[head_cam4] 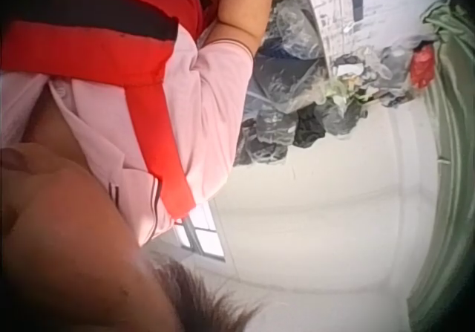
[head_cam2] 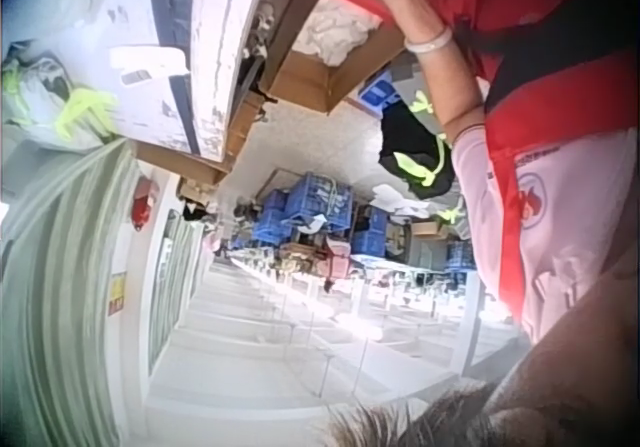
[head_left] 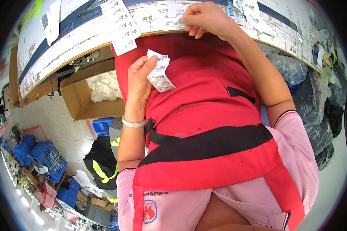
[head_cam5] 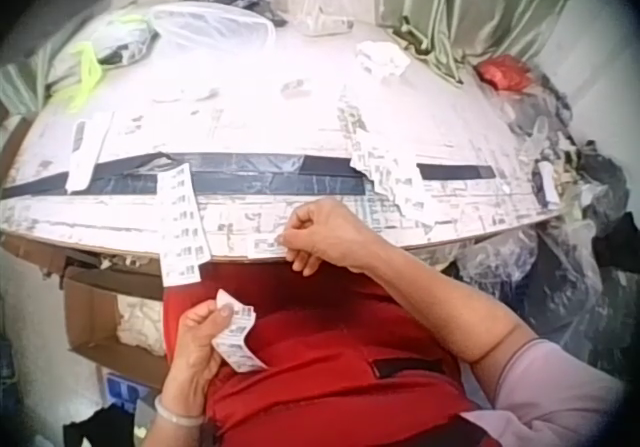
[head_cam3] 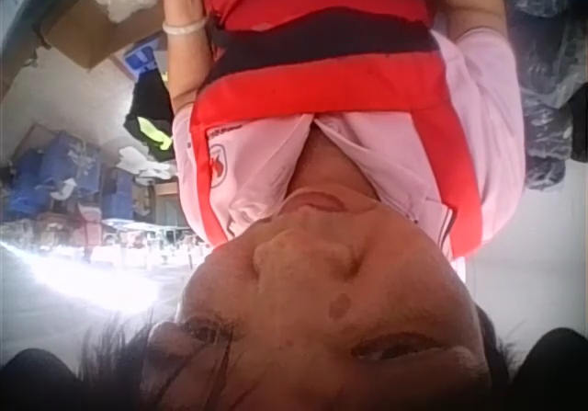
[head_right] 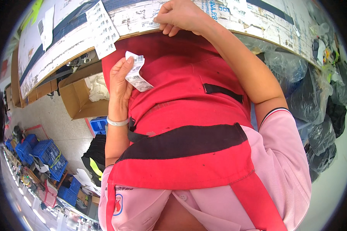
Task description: Peeling small white labels from a sticker sheet and applying them to other tags.
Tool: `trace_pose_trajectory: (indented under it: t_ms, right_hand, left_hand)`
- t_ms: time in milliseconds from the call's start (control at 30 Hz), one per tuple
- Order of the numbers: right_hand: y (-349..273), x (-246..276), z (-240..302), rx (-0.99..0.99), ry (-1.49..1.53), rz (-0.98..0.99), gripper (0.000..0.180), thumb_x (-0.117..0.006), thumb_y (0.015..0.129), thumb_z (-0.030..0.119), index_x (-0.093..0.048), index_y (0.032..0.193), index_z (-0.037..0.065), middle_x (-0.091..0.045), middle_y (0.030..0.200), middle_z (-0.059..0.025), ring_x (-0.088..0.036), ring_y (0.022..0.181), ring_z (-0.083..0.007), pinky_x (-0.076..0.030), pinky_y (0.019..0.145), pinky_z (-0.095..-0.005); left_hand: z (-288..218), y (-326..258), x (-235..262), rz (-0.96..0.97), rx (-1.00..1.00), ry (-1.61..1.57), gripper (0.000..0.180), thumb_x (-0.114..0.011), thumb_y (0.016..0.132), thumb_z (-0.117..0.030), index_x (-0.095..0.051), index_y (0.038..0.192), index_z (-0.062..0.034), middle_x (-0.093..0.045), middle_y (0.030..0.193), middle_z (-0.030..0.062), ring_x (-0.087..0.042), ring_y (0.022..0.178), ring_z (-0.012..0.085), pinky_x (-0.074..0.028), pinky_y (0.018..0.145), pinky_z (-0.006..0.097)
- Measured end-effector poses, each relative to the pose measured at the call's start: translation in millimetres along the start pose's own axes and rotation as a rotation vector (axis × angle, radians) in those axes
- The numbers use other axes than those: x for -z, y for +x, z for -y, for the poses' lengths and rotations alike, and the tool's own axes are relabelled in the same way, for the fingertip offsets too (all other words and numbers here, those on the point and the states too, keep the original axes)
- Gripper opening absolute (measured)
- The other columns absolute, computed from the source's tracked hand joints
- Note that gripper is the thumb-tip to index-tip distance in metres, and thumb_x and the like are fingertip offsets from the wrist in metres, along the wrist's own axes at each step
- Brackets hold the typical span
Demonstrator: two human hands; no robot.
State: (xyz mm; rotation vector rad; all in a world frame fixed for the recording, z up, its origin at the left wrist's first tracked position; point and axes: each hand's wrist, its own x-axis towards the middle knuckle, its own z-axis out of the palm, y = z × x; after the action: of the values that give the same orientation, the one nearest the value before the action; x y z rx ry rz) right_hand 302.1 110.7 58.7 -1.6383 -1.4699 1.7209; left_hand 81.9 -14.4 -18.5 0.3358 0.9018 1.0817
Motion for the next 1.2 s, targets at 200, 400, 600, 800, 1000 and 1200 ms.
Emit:
trace_pose_trajectory:
  t_ms: [200,400,600,800,1000,1200]
  right_hand:
    - [-7,-4,-7,0.520,-0.153,-0.028,0.019,-0.061,0.085,0.013,-0.061,0.077,-0.004,-0.064,0.066,-0.0111,-0.062,0.054,-0.0162,-0.052,0.047,-0.0261]
    - [1,-4,-2,0.067,-0.119,0.013,0.018,-0.061,0.085,0.012,-0.061,0.078,-0.004,-0.064,0.066,-0.0108,-0.062,0.054,-0.0160,-0.052,0.047,-0.0259]
    - [-11,4,-16,0.155,0.033,0.029,0.024,-0.065,0.086,0.027,-0.063,0.081,0.003,-0.062,0.069,-0.0041,-0.060,0.057,-0.0100,-0.050,0.049,-0.0215]
    - [-43,39,-18,0.158,0.061,-0.038,0.025,-0.064,0.087,0.027,-0.063,0.081,0.003,-0.062,0.069,-0.0034,-0.059,0.057,-0.0092,-0.049,0.049,-0.0208]
    - [-61,134,-72,0.282,-0.165,-0.588,0.019,-0.068,0.084,0.023,-0.064,0.082,0.005,-0.057,0.062,0.0020,-0.053,0.054,-0.0031,-0.042,0.049,-0.0178]
    - [-50,154,-99,0.084,-0.574,-0.715,0.030,-0.073,0.078,0.035,-0.062,0.073,0.007,-0.055,0.057,0.0008,-0.051,0.050,-0.0068,-0.041,0.050,-0.0217]
  left_hand:
    - [-1,0,-2,-0.014,-0.007,0.005,0.010,-0.064,0.087,-0.008,-0.066,0.093,0.0006,-0.068,0.085,0.0062,-0.064,0.073,0.0109,-0.051,0.066,0.022]
    - [-2,-3,-2,-0.030,0.011,0.028,0.010,-0.064,0.087,-0.008,-0.065,0.092,0.0006,-0.068,0.085,0.0065,-0.064,0.072,0.0111,-0.051,0.066,0.022]
    - [1,-1,-4,-0.006,0.014,0.035,0.010,-0.064,0.087,-0.008,-0.065,0.091,0.0008,-0.067,0.085,0.0064,-0.063,0.072,0.0110,-0.050,0.066,0.022]
    - [5,2,-2,-0.070,-0.017,0.038,0.009,-0.063,0.087,-0.003,-0.065,0.094,0.0000,-0.068,0.087,0.0063,-0.064,0.074,0.0110,-0.050,0.067,0.022]
    - [-6,-8,-9,-0.059,-0.059,0.175,0.010,-0.061,0.089,-0.013,-0.065,0.092,-0.0036,-0.068,0.084,0.0048,-0.065,0.069,0.0095,-0.054,0.062,0.023]
    - [-13,-13,-30,-0.009,-0.100,0.224,0.010,-0.064,0.087,-0.008,-0.066,0.094,-0.0007,-0.068,0.085,0.0042,-0.062,0.073,0.0087,-0.050,0.068,0.022]
